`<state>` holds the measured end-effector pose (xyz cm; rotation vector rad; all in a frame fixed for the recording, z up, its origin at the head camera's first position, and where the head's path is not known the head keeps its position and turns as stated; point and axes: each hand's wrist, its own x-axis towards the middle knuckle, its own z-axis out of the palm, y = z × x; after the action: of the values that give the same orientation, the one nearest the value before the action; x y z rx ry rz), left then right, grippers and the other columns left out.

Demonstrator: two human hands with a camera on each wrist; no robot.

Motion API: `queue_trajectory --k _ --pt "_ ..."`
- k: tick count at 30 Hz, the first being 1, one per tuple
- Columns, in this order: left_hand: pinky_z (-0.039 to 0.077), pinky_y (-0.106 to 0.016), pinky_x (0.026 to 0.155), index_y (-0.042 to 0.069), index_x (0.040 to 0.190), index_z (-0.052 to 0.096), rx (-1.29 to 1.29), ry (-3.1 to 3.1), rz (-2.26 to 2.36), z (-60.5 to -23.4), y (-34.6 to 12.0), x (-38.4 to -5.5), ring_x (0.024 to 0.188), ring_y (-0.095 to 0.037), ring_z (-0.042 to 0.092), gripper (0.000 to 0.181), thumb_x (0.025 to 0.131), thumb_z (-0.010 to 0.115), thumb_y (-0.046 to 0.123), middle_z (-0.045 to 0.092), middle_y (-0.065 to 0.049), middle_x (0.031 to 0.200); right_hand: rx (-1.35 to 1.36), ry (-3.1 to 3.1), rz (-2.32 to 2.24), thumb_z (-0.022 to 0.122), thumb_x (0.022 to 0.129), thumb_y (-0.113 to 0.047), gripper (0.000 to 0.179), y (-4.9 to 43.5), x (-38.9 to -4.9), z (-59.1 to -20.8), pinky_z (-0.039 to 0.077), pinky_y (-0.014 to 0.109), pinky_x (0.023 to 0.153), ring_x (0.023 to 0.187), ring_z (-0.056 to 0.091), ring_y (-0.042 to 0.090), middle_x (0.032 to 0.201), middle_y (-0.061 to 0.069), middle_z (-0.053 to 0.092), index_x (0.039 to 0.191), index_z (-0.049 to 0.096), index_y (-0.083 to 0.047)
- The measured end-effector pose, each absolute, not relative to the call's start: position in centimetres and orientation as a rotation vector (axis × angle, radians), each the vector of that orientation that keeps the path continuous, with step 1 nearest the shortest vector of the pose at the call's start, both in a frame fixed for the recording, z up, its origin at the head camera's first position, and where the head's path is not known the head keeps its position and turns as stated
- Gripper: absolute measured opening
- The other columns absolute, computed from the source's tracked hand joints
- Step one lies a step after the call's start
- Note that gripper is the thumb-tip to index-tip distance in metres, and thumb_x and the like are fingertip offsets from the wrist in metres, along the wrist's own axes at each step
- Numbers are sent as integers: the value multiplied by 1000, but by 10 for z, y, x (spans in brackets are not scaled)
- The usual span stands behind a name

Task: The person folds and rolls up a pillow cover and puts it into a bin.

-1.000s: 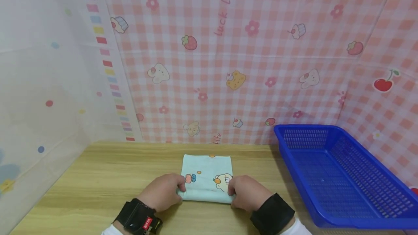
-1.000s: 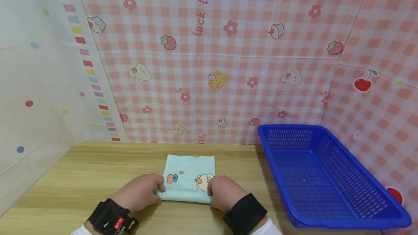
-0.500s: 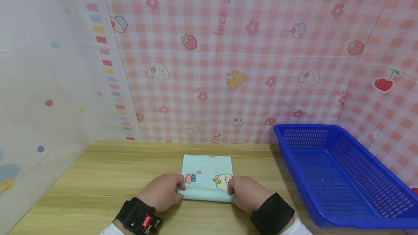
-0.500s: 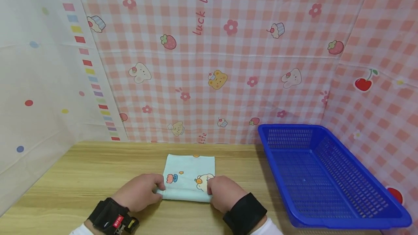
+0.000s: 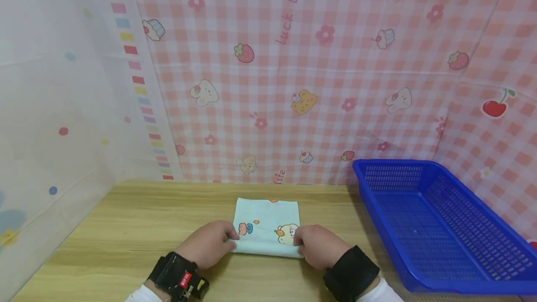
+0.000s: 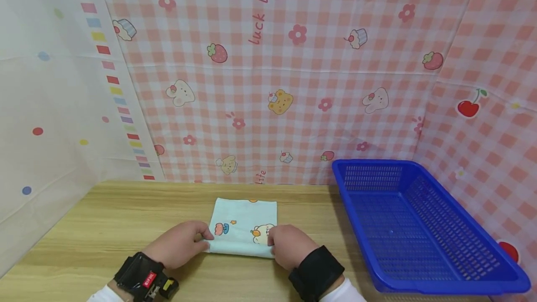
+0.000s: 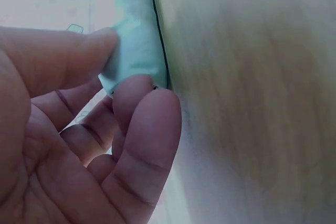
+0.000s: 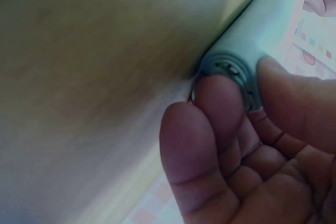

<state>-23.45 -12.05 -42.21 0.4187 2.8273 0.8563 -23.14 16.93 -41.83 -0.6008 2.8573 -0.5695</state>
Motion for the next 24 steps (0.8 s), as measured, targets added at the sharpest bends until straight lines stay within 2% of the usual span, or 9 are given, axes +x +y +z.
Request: queue_trajectory --k 4,11,17,21,24 --pt "51 -43 88 15 100 75 401 2824 867 -423 -121 -236 92 -17 59 5 97 73 13 74 0 111 -576 2862 -614 72 95 -2 11 168 -232 -416 52 41 77 78 57 16 89 0 70 88 70 -11" --pt "51 -43 87 15 101 75 381 2822 877 -425 -121 -238 91 -17 59 5 99 71 13 73 2 105 -485 2884 -685 75 93 -5 17 167 -231 -416 44 33 67 71 52 16 78 -2 61 82 67 -13" --pt "52 -40 82 13 94 76 417 2879 889 -425 -117 -237 85 -15 58 2 94 76 11 68 2 98 -534 2911 -692 77 90 -2 20 164 -232 -419 46 34 70 73 53 16 79 -3 60 80 64 -13" --pt "49 -36 76 16 85 75 462 2948 872 -424 -116 -234 79 -13 56 10 90 79 9 63 5 89 -559 2884 -679 75 91 0 16 163 -232 -418 49 36 73 75 53 16 82 -3 62 81 68 -12" --pt "50 -36 76 20 81 74 482 2995 824 -423 -116 -231 78 -11 57 15 88 80 8 65 7 88 -594 2883 -663 75 90 1 16 163 -231 -417 50 36 72 75 55 14 82 -3 65 82 70 -12"
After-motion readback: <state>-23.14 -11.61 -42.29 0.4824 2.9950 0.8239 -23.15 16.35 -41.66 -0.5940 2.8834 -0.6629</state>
